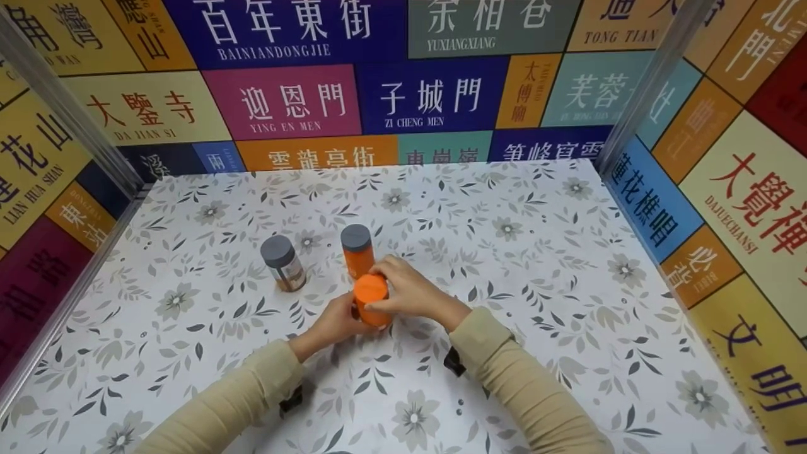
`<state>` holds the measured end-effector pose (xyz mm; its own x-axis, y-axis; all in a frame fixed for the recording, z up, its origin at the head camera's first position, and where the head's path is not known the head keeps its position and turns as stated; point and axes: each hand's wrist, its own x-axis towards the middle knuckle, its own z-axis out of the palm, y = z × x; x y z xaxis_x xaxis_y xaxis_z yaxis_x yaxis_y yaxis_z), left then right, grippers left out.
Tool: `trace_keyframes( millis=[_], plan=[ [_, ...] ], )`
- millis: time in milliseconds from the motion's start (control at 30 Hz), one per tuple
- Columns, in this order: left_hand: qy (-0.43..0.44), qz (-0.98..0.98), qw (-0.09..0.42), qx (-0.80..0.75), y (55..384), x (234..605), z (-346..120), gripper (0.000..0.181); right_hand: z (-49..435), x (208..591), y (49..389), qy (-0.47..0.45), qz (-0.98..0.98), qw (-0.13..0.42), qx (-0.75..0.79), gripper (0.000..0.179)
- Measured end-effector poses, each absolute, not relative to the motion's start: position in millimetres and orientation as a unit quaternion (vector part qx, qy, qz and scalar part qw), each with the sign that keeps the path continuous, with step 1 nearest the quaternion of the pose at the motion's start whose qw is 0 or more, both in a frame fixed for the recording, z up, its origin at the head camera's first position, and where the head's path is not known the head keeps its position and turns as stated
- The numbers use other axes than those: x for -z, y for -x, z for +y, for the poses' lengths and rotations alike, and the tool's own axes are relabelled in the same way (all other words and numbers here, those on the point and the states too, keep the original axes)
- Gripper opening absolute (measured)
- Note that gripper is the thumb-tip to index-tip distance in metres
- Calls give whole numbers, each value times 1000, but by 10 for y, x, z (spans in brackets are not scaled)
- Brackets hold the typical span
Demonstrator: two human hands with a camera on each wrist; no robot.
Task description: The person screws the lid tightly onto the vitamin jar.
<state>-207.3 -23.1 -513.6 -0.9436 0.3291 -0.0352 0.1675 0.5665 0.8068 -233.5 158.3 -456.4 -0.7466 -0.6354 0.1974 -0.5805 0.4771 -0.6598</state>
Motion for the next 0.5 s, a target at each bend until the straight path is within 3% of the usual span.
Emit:
trace_keyframes(
  millis=[167, 333, 500],
  plan=[
    [-137, 879, 100, -446, 2071, 5130, -233, 52, 1565, 4566, 2305, 324, 875, 38, 358, 51],
    [-138, 879, 100, -446, 2080, 5123, -231, 51, 1682, 4473, 2363, 354, 846, 123, 379, 69],
    [-130, 880, 110, -443, 2090, 5124, -226, 52, 1768, 4462, 2427, 397, 807, 169, 402, 61]
  ],
)
